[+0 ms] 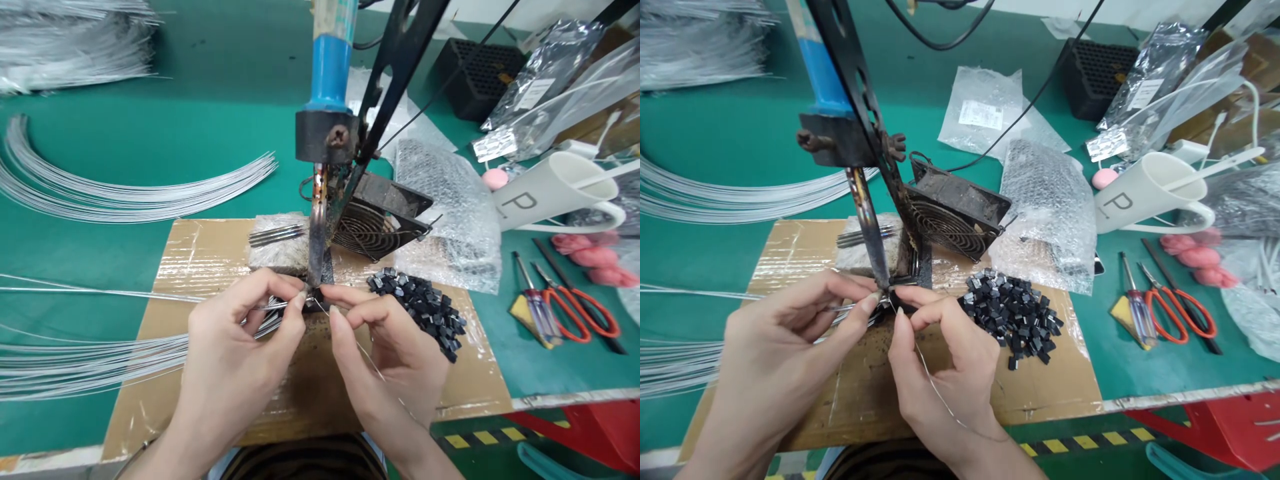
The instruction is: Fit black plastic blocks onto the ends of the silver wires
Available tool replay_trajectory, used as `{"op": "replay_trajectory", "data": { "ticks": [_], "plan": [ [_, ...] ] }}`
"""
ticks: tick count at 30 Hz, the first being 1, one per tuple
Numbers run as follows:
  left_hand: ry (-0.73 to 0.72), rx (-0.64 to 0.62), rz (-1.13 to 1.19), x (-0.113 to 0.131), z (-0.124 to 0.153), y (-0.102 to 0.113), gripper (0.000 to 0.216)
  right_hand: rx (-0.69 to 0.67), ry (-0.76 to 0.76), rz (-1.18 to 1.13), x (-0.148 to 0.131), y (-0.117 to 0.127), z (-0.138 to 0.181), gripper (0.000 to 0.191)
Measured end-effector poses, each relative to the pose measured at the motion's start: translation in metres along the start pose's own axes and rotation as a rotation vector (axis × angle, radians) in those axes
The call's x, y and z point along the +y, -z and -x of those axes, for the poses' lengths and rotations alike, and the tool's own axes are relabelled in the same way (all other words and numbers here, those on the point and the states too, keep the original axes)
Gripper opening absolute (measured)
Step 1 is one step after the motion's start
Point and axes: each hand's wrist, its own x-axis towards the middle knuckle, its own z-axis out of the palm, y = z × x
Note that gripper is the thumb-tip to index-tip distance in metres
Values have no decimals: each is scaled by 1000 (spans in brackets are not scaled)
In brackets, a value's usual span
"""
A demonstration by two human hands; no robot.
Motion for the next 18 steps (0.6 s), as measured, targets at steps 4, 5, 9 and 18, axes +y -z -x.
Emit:
{"op": "replay_trajectory", "data": {
  "ticks": [4,5,9,18],
  "plan": [
    [10,-5,-21,0,0,-1,9,15,25,2,4,-1,1,18],
    [8,-4,-32,0,0,0,9,7,33,6,5,-1,1,18],
    [-4,-2,-52,2,1,0,10,-16,91,26,9,0,2,21],
    [-21,-2,-48,0,2,1,10,-2,157,80,9,1,6,22]
  ]
}}
